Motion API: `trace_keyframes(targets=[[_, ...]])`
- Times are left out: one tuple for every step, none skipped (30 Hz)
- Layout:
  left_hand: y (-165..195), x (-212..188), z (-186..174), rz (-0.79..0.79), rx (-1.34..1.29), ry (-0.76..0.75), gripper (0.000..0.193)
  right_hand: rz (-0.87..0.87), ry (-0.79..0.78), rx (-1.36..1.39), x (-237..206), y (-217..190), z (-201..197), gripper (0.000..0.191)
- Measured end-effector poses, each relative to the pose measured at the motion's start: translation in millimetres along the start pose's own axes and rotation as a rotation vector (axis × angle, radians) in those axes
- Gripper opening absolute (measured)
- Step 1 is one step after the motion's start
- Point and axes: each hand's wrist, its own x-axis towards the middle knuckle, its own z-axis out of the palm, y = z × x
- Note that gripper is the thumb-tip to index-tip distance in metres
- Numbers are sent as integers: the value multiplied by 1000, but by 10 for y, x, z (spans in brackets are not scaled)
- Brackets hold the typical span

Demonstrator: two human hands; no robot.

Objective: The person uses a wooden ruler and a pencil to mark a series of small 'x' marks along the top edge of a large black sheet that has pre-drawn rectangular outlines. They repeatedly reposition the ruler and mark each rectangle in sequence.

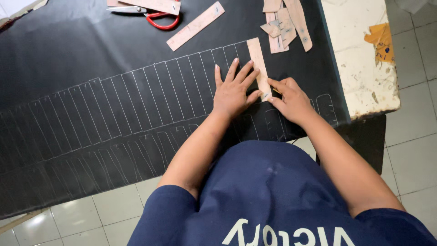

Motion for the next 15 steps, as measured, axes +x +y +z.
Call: trace_keyframes(targets=[[4,15,-19,3,-8,-1,65,10,-4,0,3,-2,-19,55],[-7,35,-36,6,-16,-1,65,20,-7,1,16,-6,-29,55],[-55,40,-30,10,-13,0,65,30,-11,1,39,-11,16,56],[-97,42,-22,14,-12,0,65,22,-10,-6,64,-18,61,56],[-151,42,5,18,-11,0,65,13,-8,-13,94,-14,122,56],[-179,52,22,19,-4,3,65,4,-7,-22,123,-5,146,56],[-196,61,35,21,3,5,65,21,-22,-17,145,5,152,56],[-208,74,50,22,9,7,65,38,-37,-14,164,18,151,55],[-220,86,64,18,9,2,65,56,-53,-10,185,31,149,55],[-227,96,72,13,8,-3,65,49,-69,33,207,42,133,54],[-238,111,72,9,10,-8,65,42,-83,77,240,50,108,52],[-242,134,72,8,4,-9,65,34,-95,121,288,54,81,51],[-244,165,72,8,-2,-8,65,-3,-68,128,373,62,50,40],[-254,187,71,7,-8,-8,65,-41,-40,136,482,71,18,30],[-254,199,76,8,-10,0,65,-76,-14,143,581,76,-18,24]])
